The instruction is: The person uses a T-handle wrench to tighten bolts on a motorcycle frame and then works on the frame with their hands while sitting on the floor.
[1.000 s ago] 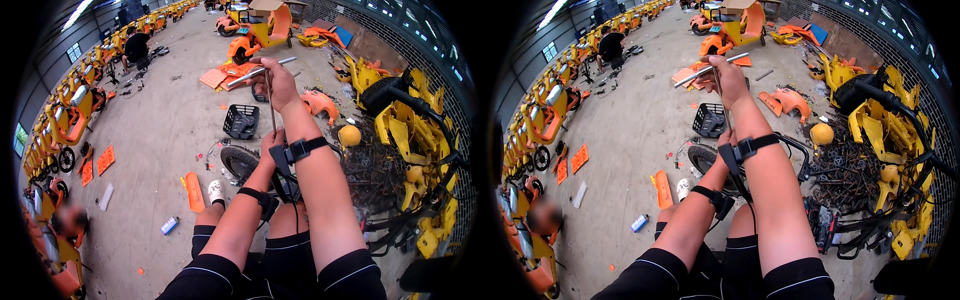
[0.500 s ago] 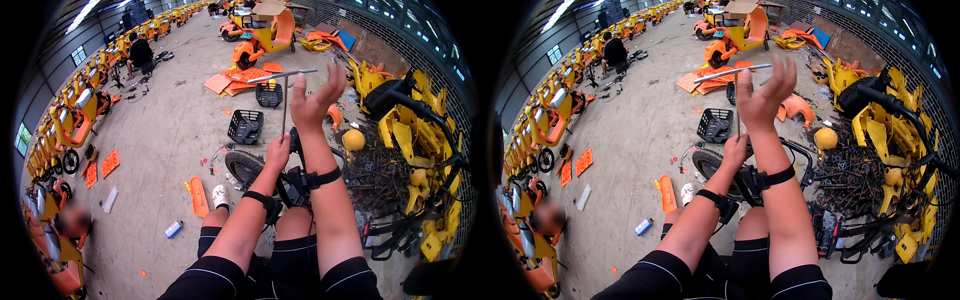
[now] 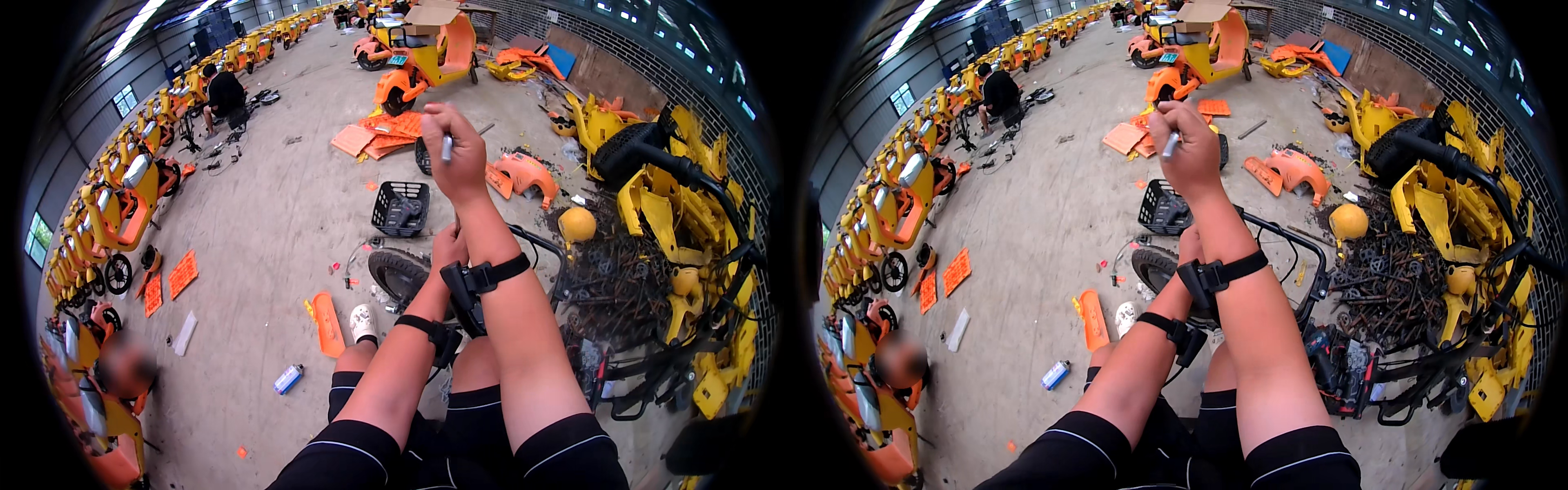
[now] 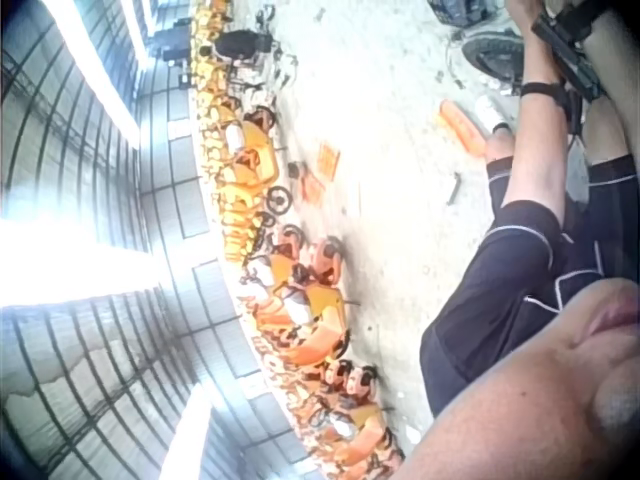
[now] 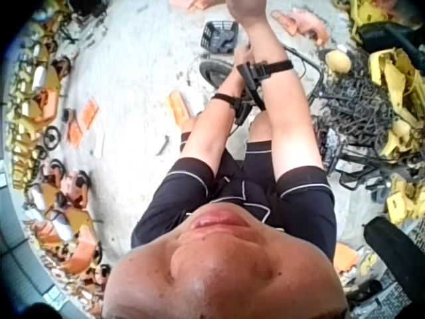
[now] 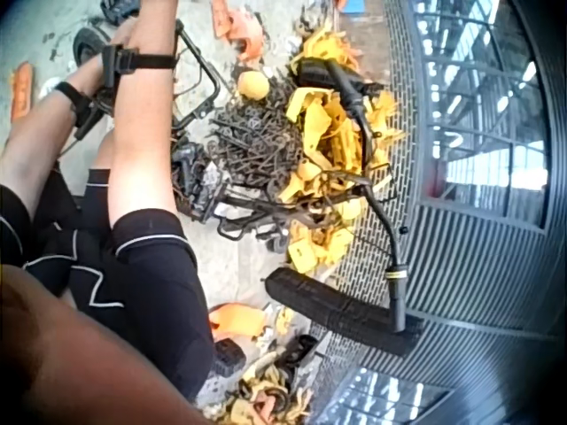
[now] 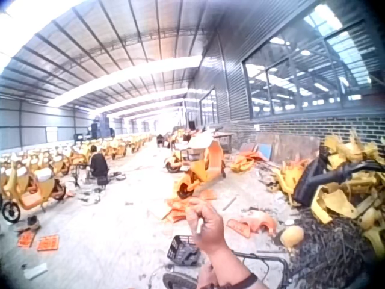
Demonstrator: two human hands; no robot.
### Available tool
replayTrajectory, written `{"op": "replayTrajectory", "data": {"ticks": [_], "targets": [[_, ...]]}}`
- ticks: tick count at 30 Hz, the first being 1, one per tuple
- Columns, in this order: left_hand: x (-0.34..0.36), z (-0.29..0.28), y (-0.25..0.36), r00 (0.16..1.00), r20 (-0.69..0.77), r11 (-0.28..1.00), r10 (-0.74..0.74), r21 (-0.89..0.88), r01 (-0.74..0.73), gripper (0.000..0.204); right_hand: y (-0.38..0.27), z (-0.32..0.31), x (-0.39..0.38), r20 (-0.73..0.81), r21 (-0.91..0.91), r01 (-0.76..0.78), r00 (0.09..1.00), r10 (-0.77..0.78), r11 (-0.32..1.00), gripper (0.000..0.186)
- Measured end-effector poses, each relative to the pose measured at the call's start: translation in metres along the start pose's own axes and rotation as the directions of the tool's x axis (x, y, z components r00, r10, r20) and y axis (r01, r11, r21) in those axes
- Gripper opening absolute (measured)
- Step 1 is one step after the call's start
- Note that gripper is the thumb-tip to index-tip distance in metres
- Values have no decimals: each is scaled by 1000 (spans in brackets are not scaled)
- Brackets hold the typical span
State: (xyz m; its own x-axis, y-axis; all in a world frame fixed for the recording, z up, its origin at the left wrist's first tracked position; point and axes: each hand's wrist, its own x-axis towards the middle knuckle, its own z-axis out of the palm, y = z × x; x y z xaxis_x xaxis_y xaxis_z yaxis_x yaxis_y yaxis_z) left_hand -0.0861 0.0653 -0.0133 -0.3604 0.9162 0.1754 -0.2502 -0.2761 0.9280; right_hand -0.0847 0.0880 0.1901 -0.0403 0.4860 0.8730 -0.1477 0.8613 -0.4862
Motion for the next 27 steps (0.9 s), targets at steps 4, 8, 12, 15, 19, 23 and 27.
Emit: {"op": "replayTrajectory", "data": {"ticks": [4, 8, 12, 15, 19, 23, 27], "targets": [[-6, -3, 13, 998, -29, 966, -54, 252, 60, 43, 5, -23, 9, 152, 366, -244, 968, 201, 898, 41], [-4, 0, 12, 997, -70, 962, 26, 275, -6, 43, 17, -35, 11, 329, 812, -433, 894, 304, 393, 45], [-2, -5, 11, 999, -38, 981, 15, 192, -8, 42, 1, -39, 12, 485, 709, -644, 740, 466, 287, 43], [-8, -2, 23, 999, 39, 984, -3, 179, -4, 43, 22, -55, 20, 663, 700, -705, 700, 264, 115, 49], [-12, -9, 25, 995, 100, 984, 29, 174, -46, 50, 17, -59, 28, 731, 593, -802, 575, 366, 75, 56], [-5, -14, 19, 994, 89, 996, -64, 65, 59, 54, 4, -45, 12, 117, 226, -811, 573, 811, 540, 61], [-4, -12, 13, 995, 80, 997, -54, -46, 58, 55, -12, -59, -15, -91, -627, -34, 995, -30, 779, 76]]}}
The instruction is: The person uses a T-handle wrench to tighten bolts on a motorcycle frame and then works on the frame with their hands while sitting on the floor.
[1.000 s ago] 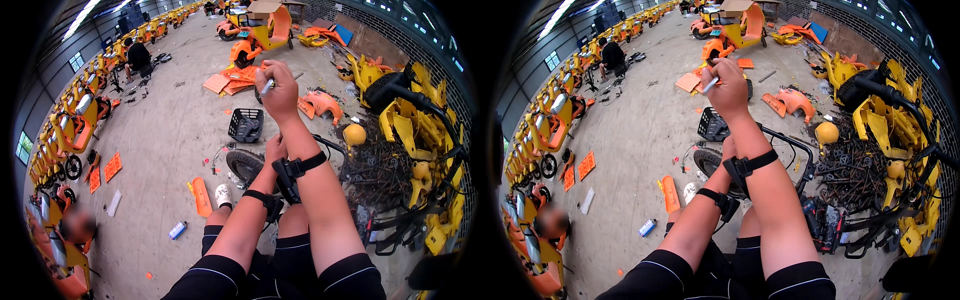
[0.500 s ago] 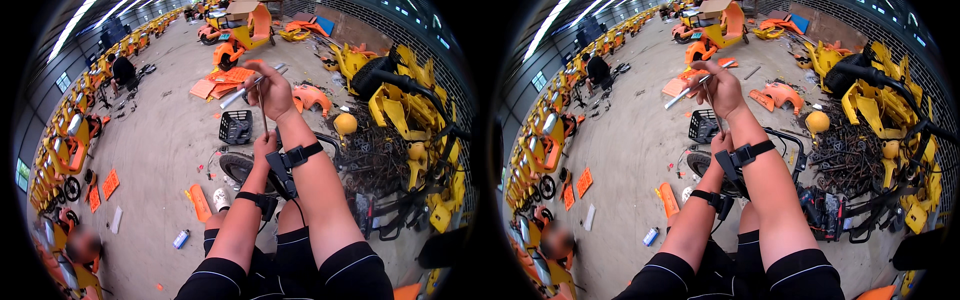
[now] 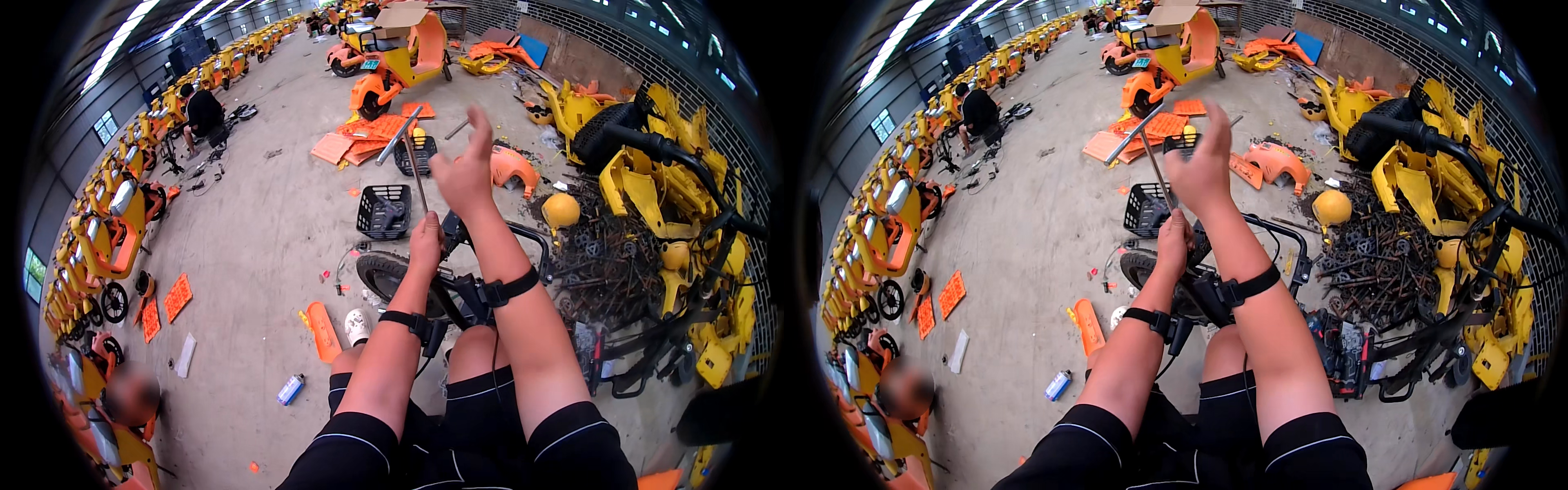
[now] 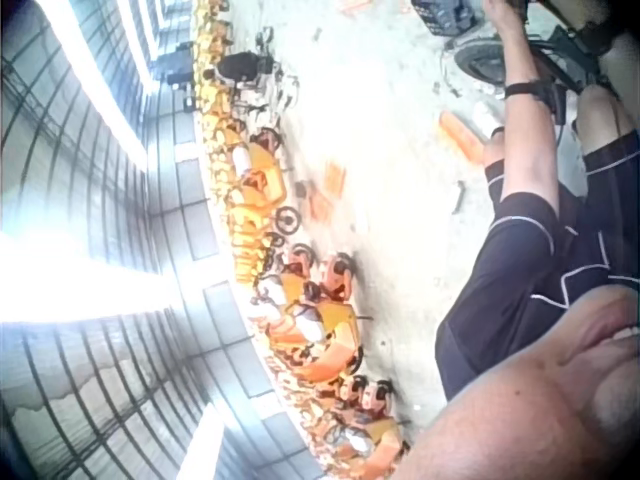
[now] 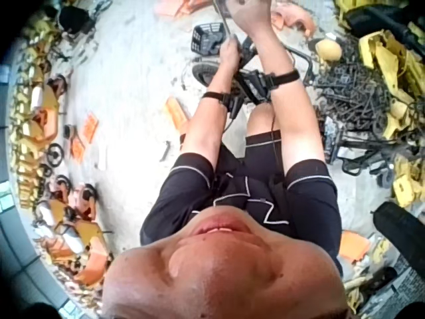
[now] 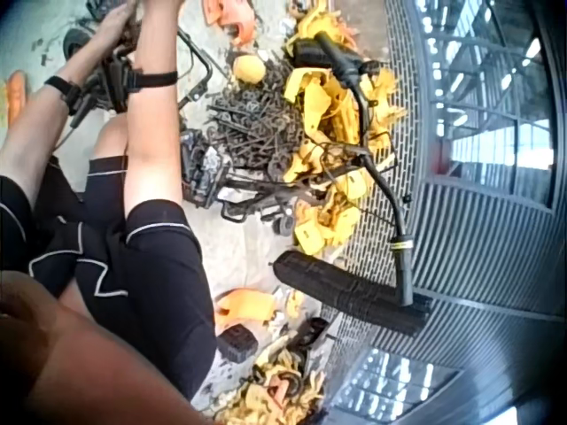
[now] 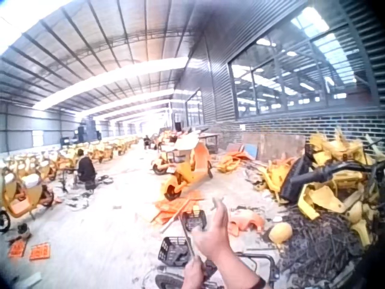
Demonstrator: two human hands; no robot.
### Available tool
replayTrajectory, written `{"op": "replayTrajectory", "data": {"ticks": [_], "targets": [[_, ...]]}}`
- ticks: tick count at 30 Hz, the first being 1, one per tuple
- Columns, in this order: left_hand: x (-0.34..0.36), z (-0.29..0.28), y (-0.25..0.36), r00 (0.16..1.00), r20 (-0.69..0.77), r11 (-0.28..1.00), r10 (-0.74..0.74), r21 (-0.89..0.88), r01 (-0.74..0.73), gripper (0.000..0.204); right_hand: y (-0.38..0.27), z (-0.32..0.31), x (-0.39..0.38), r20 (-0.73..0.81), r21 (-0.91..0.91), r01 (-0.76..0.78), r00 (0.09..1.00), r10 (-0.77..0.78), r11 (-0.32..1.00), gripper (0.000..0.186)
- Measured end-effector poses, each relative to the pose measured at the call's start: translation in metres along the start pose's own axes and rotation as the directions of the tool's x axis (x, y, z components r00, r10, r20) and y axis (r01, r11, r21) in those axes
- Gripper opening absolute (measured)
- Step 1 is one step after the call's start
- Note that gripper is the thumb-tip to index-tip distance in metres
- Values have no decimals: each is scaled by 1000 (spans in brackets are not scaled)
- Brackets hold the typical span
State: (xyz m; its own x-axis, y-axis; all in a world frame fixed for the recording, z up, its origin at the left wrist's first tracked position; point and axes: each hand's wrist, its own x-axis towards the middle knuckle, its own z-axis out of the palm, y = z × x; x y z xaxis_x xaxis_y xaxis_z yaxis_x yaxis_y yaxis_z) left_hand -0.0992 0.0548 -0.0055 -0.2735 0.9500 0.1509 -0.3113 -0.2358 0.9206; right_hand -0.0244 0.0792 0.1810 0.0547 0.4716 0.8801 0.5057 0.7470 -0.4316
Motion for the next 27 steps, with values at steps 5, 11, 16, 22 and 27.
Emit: {"op": "replayTrajectory", "data": {"ticks": [5, 11, 16, 22, 27], "targets": [[6, 2, -7, 998, 39, 994, 50, 94, -54, 48, -20, 19, 29, 161, 131, 244, 951, -263, 961, 34], [2, 4, -9, 996, -70, 997, 61, -42, -64, 40, -12, 35, 20, 379, 811, -335, 926, 6, 480, 43], [-6, 8, 7, 1000, -20, 991, -21, 131, 23, 45, 16, 31, 28, 634, 632, -686, 725, -268, -360, 52], [-7, 10, 11, 963, 79, 870, 258, 415, -267, 37, 43, 40, 39, 719, 415, -774, 601, -349, -478, 44], [-2, 7, -5, 990, -5, 983, 141, 115, -140, 48, 21, 31, 47, 893, 424, -890, 442, -85, -169, 54]]}}
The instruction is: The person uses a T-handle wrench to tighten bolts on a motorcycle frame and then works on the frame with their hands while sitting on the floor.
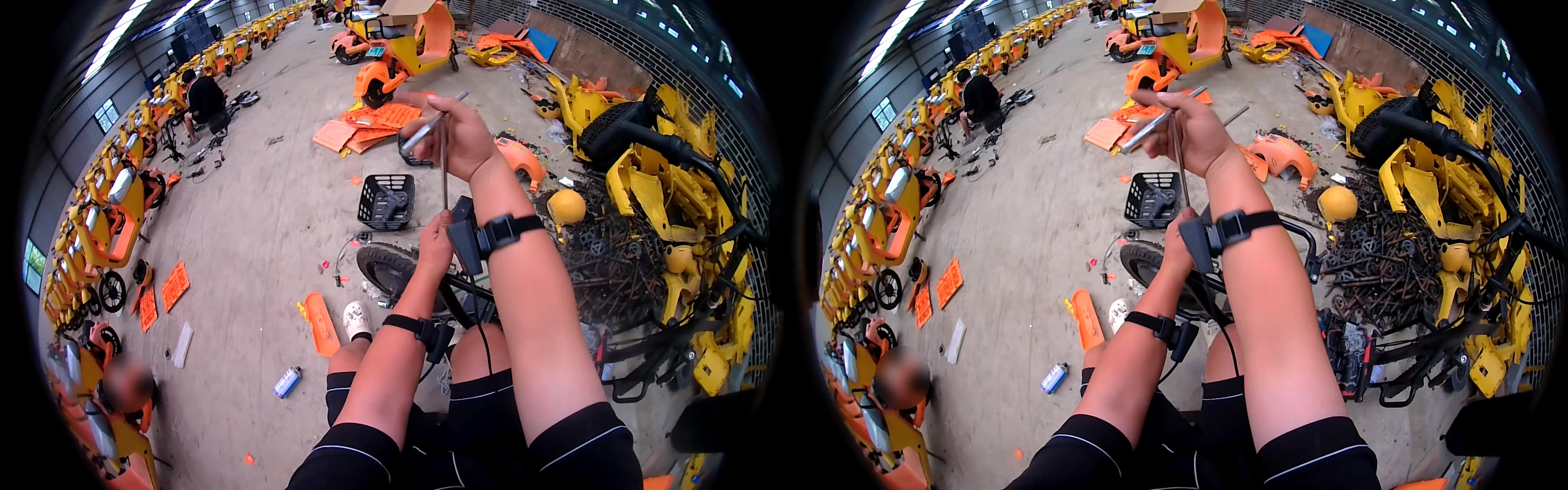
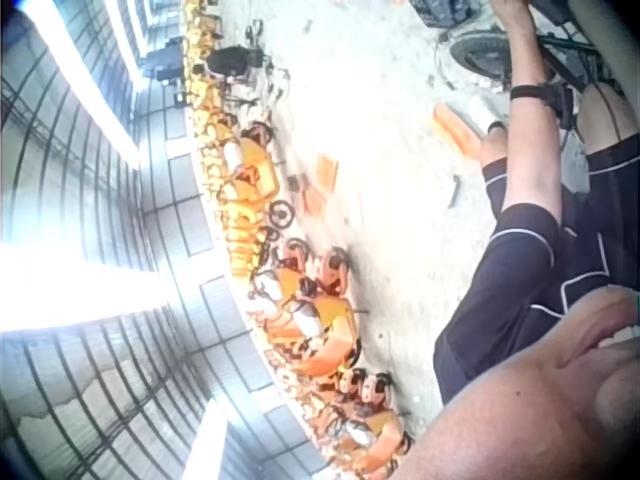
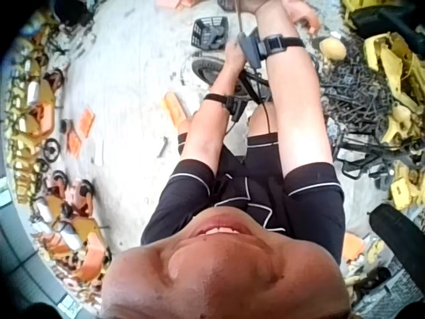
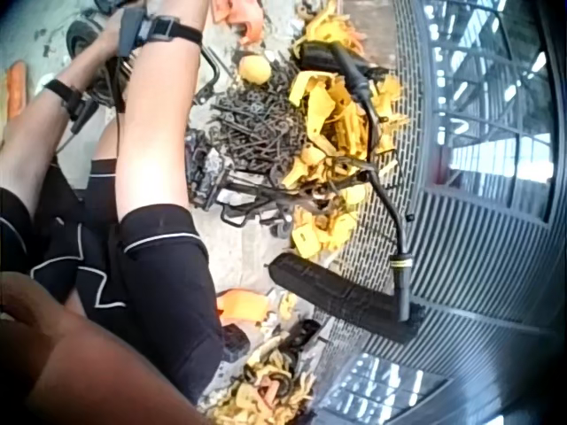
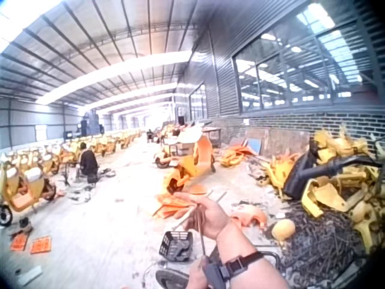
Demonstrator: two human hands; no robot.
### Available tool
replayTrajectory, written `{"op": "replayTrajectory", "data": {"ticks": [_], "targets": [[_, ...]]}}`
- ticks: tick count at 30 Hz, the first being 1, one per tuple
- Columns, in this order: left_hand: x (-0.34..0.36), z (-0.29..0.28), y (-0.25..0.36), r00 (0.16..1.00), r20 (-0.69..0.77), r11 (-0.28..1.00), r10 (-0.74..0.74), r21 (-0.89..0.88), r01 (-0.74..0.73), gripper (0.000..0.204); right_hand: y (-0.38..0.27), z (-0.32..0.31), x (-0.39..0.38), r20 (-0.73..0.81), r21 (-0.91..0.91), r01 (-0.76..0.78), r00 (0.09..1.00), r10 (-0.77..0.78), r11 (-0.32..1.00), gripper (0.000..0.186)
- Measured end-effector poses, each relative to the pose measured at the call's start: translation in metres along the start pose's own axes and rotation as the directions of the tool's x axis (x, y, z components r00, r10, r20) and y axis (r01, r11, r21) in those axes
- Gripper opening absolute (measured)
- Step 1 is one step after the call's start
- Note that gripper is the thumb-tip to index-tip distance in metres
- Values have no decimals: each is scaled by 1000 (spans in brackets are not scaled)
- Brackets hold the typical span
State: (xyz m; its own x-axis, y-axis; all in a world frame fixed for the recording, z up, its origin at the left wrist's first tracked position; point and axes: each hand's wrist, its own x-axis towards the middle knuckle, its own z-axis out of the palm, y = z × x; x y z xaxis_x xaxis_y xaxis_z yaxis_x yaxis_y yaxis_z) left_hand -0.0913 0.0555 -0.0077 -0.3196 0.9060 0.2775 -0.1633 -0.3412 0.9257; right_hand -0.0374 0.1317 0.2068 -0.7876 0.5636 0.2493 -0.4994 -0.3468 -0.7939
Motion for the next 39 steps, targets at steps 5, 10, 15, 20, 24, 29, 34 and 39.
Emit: {"op": "replayTrajectory", "data": {"ticks": [5, 10, 15, 20, 24, 29, 34, 39], "targets": [[0, 5, 3, 999, -18, 988, 44, 151, -41, 57, 28, -3, -16, -582, -676, 237, 409, -703, 698, 54], [-9, 2, 16, 994, 34, 964, 102, 241, -108, 56, 27, 18, -40, 330, -938, 91, 534, -778, -335, 46], [-4, 6, -2, 1000, 1, 999, 22, 47, -23, 50, 34, 37, -17, -173, -802, 321, 682, -710, 504, 33], [-4, -1, -3, 999, -46, 999, -18, 35, 20, 53, 38, 23, 3, 14, -486, 564, 769, -639, 667, 42], [-2, -1, 1, 999, -24, 996, 45, 74, -43, 52, 32, 9, 4, 50, -294, 523, 845, -533, 800, 40], [-5, -6, 4, 1000, -8, 996, 4, 84, -4, 50, 26, -7, 6, 358, 165, 247, 887, -291, 955, 44], [-1, -4, -1, 999, -18, 994, 36, 108, -34, 47, 19, -29, 14, 571, 389, -63, 800, -187, 919, 44], [-5, -3, 12, 1000, -15, 997, -1, 81, 2, 44, 21, -32, 16, 568, 429, -122, 807, -162, 895, 41]]}}
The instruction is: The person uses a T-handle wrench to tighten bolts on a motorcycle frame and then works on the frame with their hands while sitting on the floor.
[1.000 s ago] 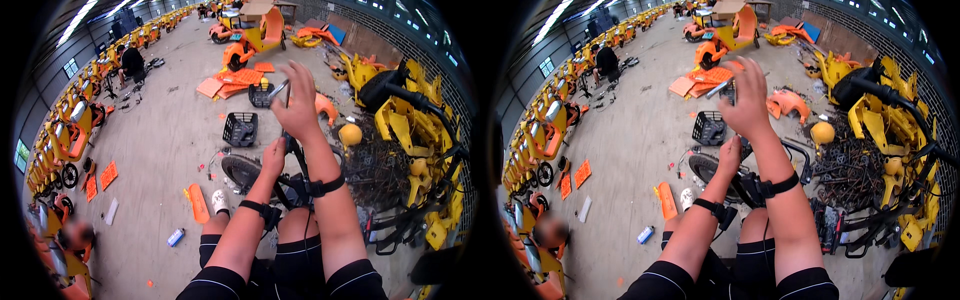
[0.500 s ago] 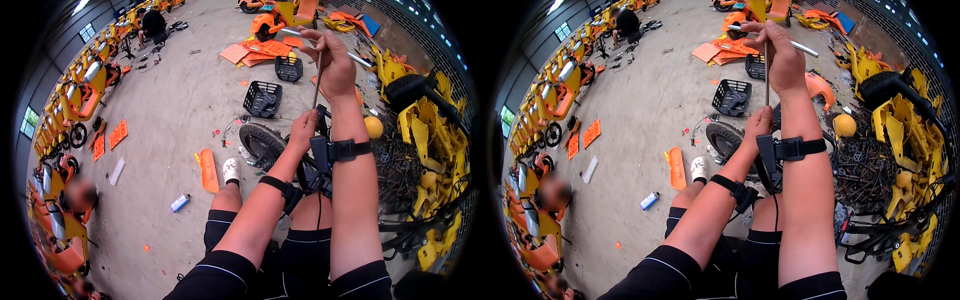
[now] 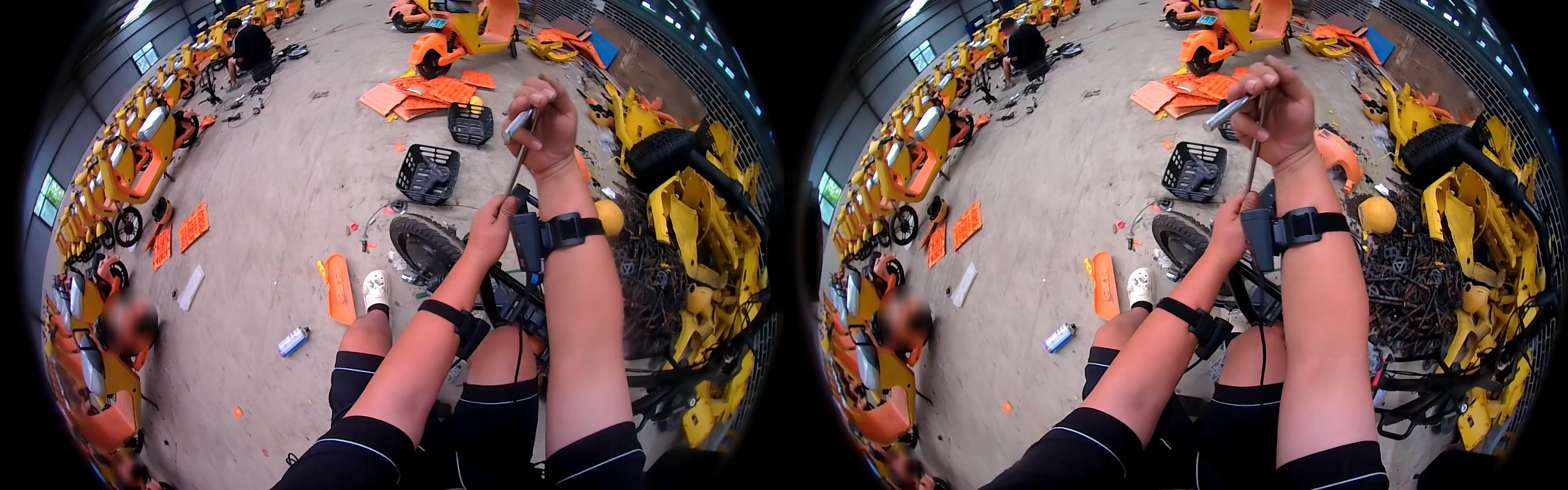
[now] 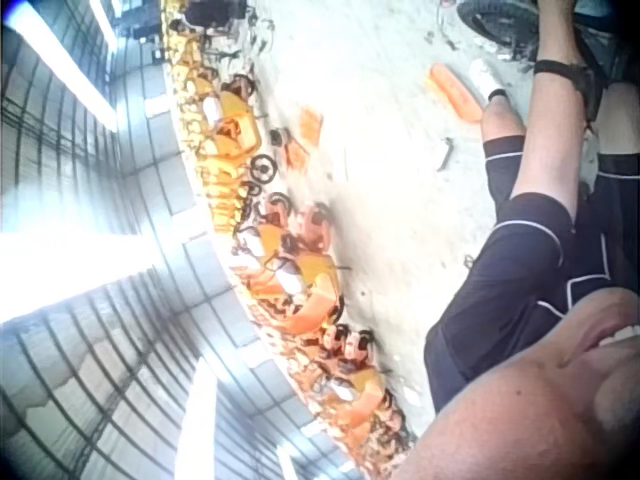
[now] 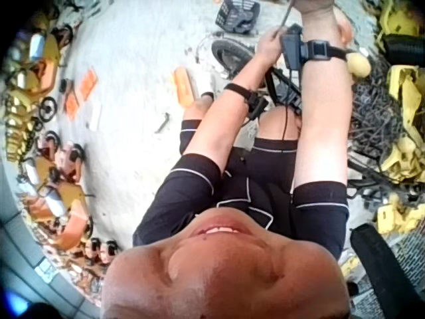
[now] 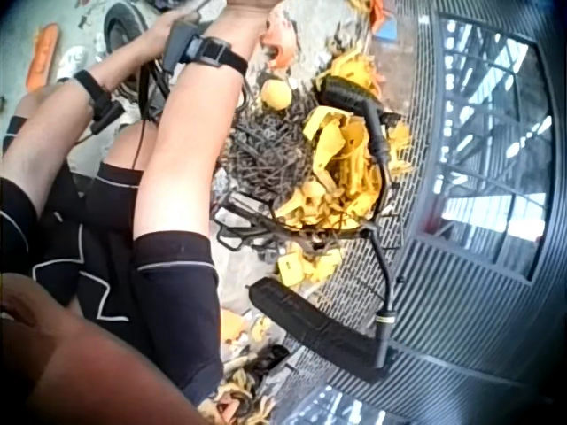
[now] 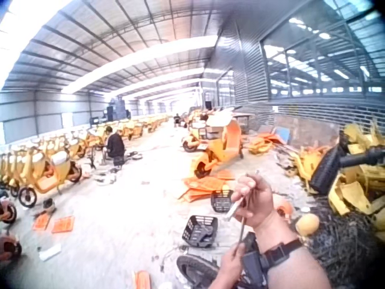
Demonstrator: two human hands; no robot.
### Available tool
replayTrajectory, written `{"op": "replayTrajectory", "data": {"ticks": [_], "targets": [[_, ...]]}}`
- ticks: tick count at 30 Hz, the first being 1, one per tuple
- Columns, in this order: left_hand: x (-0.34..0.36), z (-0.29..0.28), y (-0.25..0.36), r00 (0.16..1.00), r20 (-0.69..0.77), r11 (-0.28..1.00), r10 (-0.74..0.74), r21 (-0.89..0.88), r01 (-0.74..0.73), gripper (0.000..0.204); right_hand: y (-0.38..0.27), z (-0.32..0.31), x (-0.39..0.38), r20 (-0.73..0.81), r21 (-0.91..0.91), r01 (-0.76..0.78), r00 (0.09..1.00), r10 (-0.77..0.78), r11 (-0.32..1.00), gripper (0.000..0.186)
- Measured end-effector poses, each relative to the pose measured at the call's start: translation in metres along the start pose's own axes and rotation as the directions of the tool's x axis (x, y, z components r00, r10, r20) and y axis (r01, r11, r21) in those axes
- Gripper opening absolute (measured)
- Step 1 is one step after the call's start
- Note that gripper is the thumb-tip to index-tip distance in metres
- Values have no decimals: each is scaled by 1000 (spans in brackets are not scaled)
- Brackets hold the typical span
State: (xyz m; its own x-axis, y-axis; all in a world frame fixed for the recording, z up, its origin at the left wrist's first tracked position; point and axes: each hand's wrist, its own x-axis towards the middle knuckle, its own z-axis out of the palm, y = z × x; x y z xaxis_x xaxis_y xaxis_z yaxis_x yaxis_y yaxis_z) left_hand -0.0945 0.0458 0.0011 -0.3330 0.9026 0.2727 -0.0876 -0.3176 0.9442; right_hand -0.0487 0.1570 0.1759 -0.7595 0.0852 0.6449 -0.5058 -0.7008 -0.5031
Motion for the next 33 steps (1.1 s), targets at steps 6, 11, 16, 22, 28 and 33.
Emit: {"op": "replayTrajectory", "data": {"ticks": [6, 11, 16, 22, 28, 33], "targets": [[-4, 2, 14, 999, -2, 996, -36, -87, 36, 45, 7, 2, 5, -25, -22, 27, 999, -28, 999, 34], [5, -1, -17, 999, -3, 999, 42, -12, -42, 50, 7, 23, -10, -392, -481, -28, 901, -186, 876, 51], [5, 4, -2, 999, -21, 996, -28, -89, 26, 51, 43, 23, -98, -766, -599, -99, 359, -533, 795, 40], [9, -2, -10, 999, -17, 988, -47, -146, 44, 52, 96, -14, -188, -978, -129, -796, 4, -208, 592, 41], [7, 5, -4, 999, -15, 999, -32, -31, 32, 50, 109, -11, -175, -991, -51, -754, -45, -130, 655, 54], [4, 4, -4, 1000, -9, 1000, -8, -23, 8, 50, 121, -6, -178, -989, -92, -710, -19, -149, 698, 48]]}}
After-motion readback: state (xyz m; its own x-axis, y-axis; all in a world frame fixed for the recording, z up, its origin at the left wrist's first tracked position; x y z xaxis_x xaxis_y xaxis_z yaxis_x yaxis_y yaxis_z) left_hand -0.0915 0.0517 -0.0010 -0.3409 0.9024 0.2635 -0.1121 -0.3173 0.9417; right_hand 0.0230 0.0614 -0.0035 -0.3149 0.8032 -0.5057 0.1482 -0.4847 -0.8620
